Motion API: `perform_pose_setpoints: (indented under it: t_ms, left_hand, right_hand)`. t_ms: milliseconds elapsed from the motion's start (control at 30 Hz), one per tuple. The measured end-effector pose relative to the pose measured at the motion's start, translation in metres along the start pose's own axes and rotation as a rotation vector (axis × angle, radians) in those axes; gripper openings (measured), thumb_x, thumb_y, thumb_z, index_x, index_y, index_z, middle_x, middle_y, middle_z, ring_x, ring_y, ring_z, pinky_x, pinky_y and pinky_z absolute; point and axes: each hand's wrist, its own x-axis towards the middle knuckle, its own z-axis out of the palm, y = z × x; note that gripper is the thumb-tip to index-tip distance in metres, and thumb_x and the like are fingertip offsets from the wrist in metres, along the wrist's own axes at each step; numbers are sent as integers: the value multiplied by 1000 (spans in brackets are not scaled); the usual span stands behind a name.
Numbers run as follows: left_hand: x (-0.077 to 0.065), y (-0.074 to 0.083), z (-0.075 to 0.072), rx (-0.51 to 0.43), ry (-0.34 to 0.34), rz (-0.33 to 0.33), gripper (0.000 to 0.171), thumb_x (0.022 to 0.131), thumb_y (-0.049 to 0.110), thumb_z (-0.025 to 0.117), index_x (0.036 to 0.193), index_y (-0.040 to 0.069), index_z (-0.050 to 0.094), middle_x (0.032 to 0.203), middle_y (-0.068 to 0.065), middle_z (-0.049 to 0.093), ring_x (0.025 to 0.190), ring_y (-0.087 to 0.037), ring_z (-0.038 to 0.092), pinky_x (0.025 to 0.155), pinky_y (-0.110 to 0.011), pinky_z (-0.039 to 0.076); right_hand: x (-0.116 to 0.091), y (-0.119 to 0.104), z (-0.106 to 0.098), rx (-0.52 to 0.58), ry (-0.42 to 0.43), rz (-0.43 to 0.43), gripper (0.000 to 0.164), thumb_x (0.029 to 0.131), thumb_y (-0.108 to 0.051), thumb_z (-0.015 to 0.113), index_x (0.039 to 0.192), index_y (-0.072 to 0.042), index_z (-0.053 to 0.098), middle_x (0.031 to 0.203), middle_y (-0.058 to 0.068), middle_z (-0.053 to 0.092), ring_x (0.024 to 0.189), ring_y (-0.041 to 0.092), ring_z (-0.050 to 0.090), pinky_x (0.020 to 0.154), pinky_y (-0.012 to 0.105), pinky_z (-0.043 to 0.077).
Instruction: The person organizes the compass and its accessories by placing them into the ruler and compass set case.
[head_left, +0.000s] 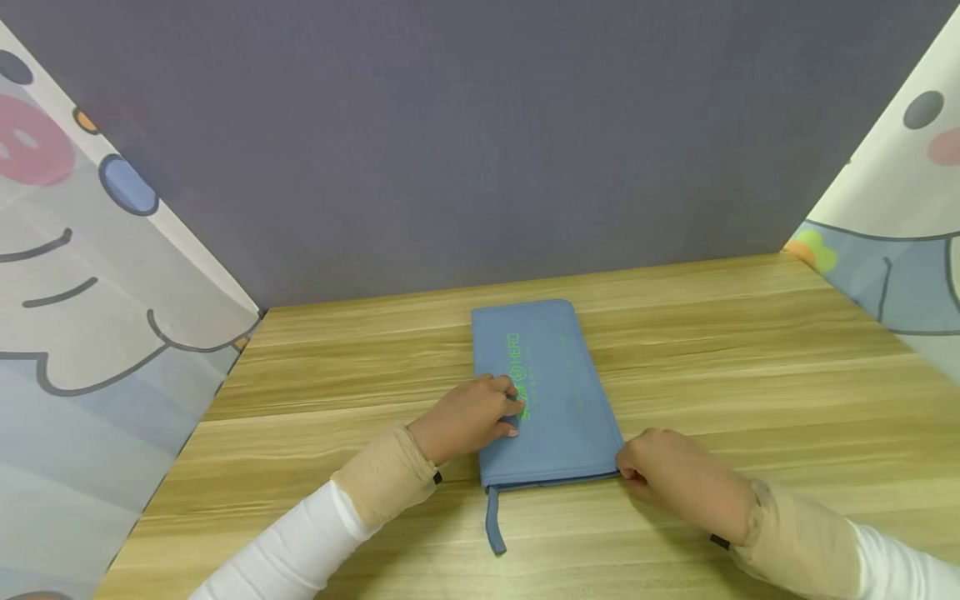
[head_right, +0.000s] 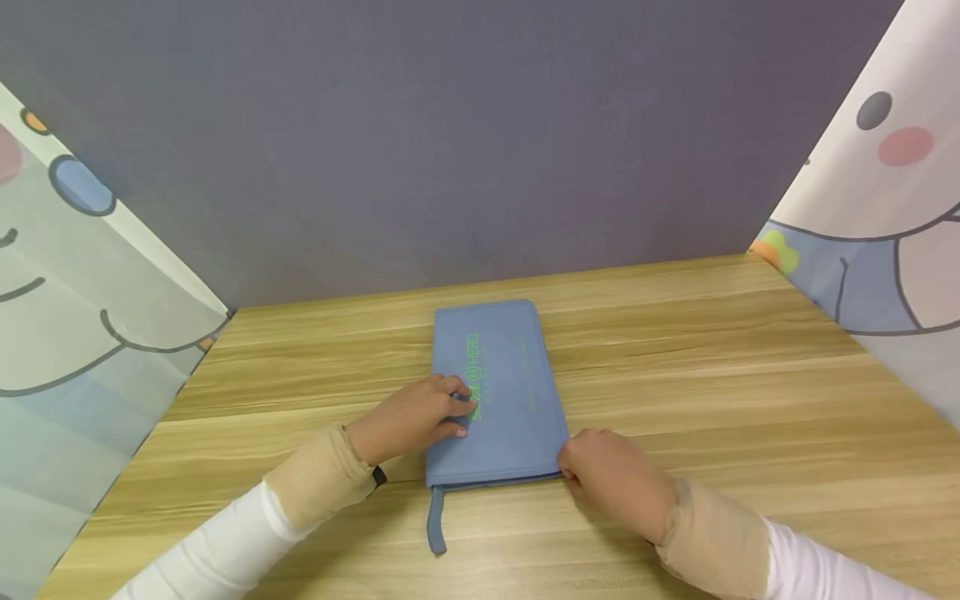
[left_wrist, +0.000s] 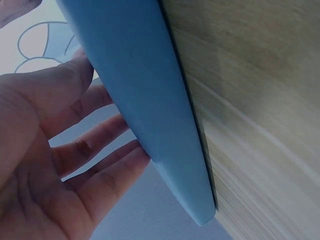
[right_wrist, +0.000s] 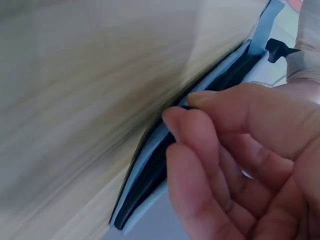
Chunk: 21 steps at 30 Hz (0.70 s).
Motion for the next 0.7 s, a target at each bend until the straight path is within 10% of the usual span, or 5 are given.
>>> perform_pose_setpoints:
  t_ms: [700]
  left_hand:
    - [1,0,3,16,19,1,34,81,32,65,108,11,65,105,-4,59,93,-19,55,82,-25,42]
  right_hand:
    - [39,-52,19,-147,-87,-50,20,73,-2,66,60,-13,55,56,-4,52,50,7,49,43,23,39]
